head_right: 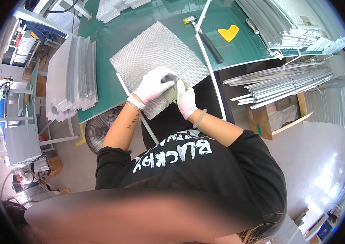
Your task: Assembling metal frames onto mesh filter pads using a hammer and a power drill.
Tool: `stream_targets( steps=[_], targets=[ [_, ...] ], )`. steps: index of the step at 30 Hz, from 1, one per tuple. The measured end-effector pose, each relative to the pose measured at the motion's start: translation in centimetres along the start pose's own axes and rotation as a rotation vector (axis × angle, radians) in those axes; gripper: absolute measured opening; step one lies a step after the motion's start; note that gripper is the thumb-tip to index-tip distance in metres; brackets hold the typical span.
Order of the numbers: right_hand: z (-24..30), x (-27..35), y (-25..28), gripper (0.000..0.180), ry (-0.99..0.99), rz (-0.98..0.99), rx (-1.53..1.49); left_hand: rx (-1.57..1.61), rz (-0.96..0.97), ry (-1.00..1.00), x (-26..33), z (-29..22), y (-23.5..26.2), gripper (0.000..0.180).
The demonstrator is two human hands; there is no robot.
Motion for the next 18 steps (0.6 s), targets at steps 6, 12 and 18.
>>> stream_targets(
  steps=[6,12,18],
  targets=[
    [1.0,1.9,-0.2,0.038,-0.55,0.418,0.108,-0.06,0.055,-0.052,-0.6,0.9,0.5,0.023],
    [11.1,6.2,2.1,0.043,0.244,0.648,0.869,-0.512,-0.216,-0.158,0.7,-2.8,1.4,0.025],
    [14.2,1.2,7.5,0.039,0.782,0.048,0.952,-0.43,-0.262,-0.081,4.5,-4.3,1.4,0.07]
  ],
)
Point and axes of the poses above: each hand's wrist, its own x-axis away from the middle knuckle, its own y-axis out of the back of the hand, z = x × y, the point moved 4 cm from there along -x, towards the middle knuckle, and after that the axes turned 3 degrees about -z, right-handed, at the moved point
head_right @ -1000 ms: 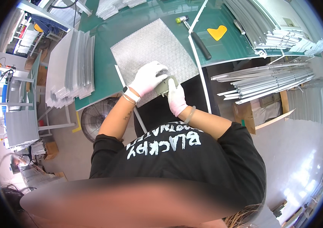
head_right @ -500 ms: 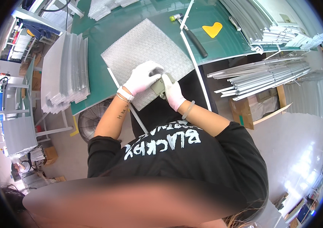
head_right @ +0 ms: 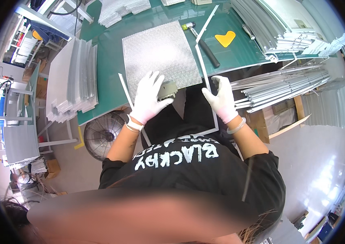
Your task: Assembling metal frames onto mesh filter pads using a hammer and a power drill.
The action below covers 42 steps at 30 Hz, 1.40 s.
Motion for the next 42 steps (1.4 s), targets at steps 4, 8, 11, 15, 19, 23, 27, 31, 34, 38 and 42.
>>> stream_targets(
  steps=[4,8,11,15,19,23,27,31,34,38,42],
  targets=[
    [1.9,-0.5,-0.4,0.035,0.213,-0.003,0.097,-0.067,0.247,0.037,-0.5,2.5,-1.7,0.087],
    [3.6,3.8,-4.1,0.025,-0.339,0.593,-0.328,-0.061,0.234,0.085,0.2,0.1,-1.5,0.078],
    [2.9,7.9,-9.1,0.047,-0.87,0.875,-0.818,-0.053,0.136,0.068,1.3,-2.0,-1.5,0.072],
    [1.6,7.4,-11.7,0.042,-0.935,0.39,-1.186,-0.006,0.141,0.027,1.0,-2.7,-0.6,0.06],
    [1.2,6.9,-11.9,0.028,-0.908,0.283,-0.963,0.055,0.182,0.078,-0.9,-0.5,-1.2,0.032],
    [1.0,6.2,-12.2,0.023,-0.766,0.048,-0.963,0.082,0.166,-0.155,-3.3,1.4,-3.0,0.03],
    [-0.3,6.5,-11.7,0.024,-0.881,-0.085,-1.003,0.26,0.237,-0.051,-2.6,0.8,-4.3,0.035],
    [-0.9,6.9,-11.3,0.024,-0.866,-0.091,-0.941,0.228,0.215,-0.008,-2.0,0.2,-4.3,0.038],
    [-0.8,6.5,-11.2,0.025,-0.887,-0.105,-0.959,0.235,0.183,-0.007,-2.0,0.2,-4.6,0.038],
    [-1.5,6.4,-13.1,0.026,-0.893,-0.121,-1.062,0.237,0.119,-0.039,-2.1,0.5,-5.2,0.039],
    [1.3,5.3,-12.2,0.04,-1.099,0.364,-0.979,0.21,0.143,-0.031,-2.4,2.4,-4.5,0.038]
  ],
)
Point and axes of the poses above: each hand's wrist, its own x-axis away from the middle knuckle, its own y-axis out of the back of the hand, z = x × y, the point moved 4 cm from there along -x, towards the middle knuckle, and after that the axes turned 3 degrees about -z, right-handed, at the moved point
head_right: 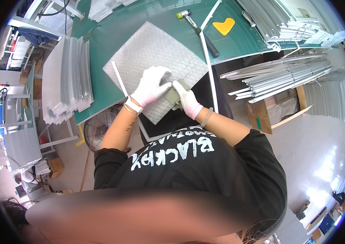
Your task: Assembling metal frames onto mesh filter pads using a hammer and a power drill.
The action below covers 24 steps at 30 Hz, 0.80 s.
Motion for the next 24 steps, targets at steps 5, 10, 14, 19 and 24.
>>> stream_targets(
  steps=[5,10,14,19,24],
  targets=[
    [-0.3,1.2,0.1,0.065,-0.235,0.408,0.213,-0.089,0.115,-0.055,-2.3,1.0,2.0,0.033],
    [4.3,6.3,2.5,0.044,0.308,0.313,0.715,-0.056,-0.074,-0.083,0.0,-0.7,2.4,0.036],
    [7.2,4.4,7.4,0.055,1.041,-0.49,0.857,-0.217,0.055,-0.036,1.2,-2.9,2.2,0.065],
    [5.6,1.0,7.4,0.073,0.544,-0.13,0.275,-0.189,0.147,-0.013,0.5,-1.7,2.4,0.069],
    [6.3,3.7,6.0,0.066,0.714,-0.104,0.162,-0.17,0.14,-0.123,0.3,-0.7,2.8,0.064]
  ],
)
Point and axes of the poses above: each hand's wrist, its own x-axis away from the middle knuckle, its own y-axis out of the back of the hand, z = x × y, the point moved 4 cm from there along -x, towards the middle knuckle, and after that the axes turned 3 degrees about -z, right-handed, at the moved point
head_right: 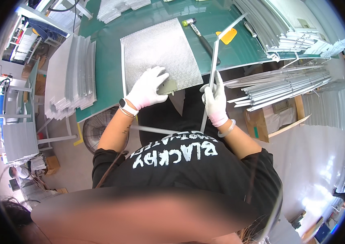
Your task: Assembling metal frames onto mesh filter pads using a hammer and a power drill.
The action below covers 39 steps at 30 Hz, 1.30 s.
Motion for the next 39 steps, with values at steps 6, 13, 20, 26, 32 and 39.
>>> stream_targets(
  steps=[6,13,20,26,32,39],
  targets=[
    [2.1,-2.9,-1.4,0.058,-0.046,0.197,0.223,0.062,-0.009,0.146,0.6,2.7,0.5,0.06],
    [2.7,-4.6,-4.5,0.048,0.034,0.325,0.6,0.151,-0.261,-0.025,2.5,-4.8,-0.2,0.055],
    [2.3,-2.3,-4.1,0.052,-0.116,0.395,0.214,2.337,-0.573,0.656,1.3,-8.0,-12.3,0.036],
    [2.1,-1.7,-3.1,0.057,-0.174,0.358,-0.023,2.213,-0.794,0.406,-3.4,-2.7,-8.3,0.025],
    [0.2,-2.3,-5.1,0.054,-0.284,0.45,-0.183,1.973,-0.78,0.483,-7.8,2.7,-9.4,0.026],
    [0.6,-1.8,-4.9,0.054,-0.264,0.393,-0.033,2.278,-0.895,0.655,-8.7,2.9,-9.0,0.025]
  ],
)
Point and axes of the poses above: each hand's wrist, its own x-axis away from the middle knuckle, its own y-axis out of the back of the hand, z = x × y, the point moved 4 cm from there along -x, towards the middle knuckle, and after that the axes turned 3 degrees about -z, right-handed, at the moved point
